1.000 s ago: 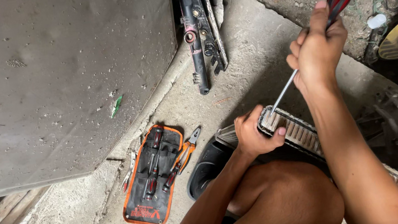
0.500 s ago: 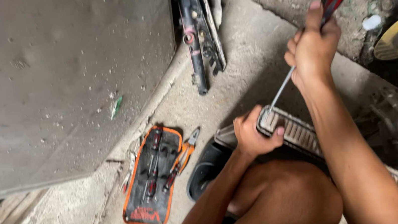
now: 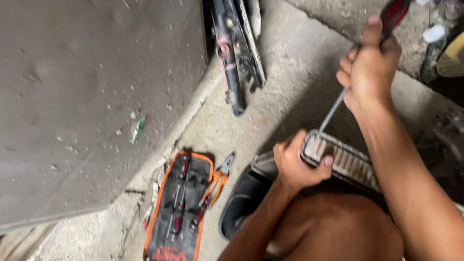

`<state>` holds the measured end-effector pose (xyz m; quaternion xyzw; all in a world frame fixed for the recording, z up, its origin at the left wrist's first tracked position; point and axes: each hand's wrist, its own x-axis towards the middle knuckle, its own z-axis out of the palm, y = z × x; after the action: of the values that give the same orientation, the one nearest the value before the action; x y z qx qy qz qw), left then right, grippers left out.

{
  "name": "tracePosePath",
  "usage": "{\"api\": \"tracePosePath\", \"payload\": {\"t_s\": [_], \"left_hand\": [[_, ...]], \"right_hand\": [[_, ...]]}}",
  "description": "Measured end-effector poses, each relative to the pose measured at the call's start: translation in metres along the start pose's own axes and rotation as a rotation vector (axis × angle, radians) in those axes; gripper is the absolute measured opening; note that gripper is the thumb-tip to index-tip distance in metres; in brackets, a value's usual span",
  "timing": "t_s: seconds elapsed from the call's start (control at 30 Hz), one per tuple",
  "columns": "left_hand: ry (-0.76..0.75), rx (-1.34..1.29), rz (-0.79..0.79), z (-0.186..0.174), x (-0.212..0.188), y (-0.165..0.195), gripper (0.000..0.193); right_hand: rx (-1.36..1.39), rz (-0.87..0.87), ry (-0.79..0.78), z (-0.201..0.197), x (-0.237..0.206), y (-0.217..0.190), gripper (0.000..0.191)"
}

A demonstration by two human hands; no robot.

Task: The person uses a screwdriver to scrape and clean the fins of a car radiator. They hold the radiator with one hand and methodically scrape along the fins with the other, working from one end to the other.

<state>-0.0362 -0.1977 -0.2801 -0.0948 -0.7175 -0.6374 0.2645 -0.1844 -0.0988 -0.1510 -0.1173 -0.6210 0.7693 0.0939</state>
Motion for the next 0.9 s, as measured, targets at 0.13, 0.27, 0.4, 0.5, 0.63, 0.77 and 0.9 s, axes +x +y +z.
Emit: {"api": "tracePosePath", "payload": {"t_s": [0.13, 0.27, 0.4, 0.5, 0.63, 0.77, 0.9], "left_hand": [[0.004, 0.061, -0.053, 0.001, -0.001, -0.001, 0.045], [0.048, 0.021, 0.053, 0.001, -0.003, -0.002, 0.043], [0.006, 0.033, -0.036, 0.002, -0.004, -0.003, 0.044], [0.003, 0.034, -0.008, 0.004, -0.003, -0.004, 0.043], [0.014, 0.023, -0.022, 0.007, -0.002, -0.006, 0.043], [0.002, 0.039, -0.018, 0.008, -0.003, -0.008, 0.045], [0.017, 0.037, -0.020, 0.008, -0.004, -0.007, 0.045]], "right_hand": [[0.022, 0.022, 0.024, -0.003, 0.002, 0.000, 0.030], [0.037, 0.012, 0.023, 0.000, -0.002, -0.002, 0.029], [-0.009, 0.015, -0.034, 0.000, -0.011, -0.006, 0.030], [0.013, 0.023, -0.110, 0.000, -0.008, -0.010, 0.031], [0.182, 0.115, -0.163, -0.008, 0.004, -0.017, 0.043], [0.393, 0.156, -0.193, -0.018, 0.017, -0.022, 0.060], [0.454, 0.172, -0.261, -0.026, 0.019, -0.019, 0.064]]}}
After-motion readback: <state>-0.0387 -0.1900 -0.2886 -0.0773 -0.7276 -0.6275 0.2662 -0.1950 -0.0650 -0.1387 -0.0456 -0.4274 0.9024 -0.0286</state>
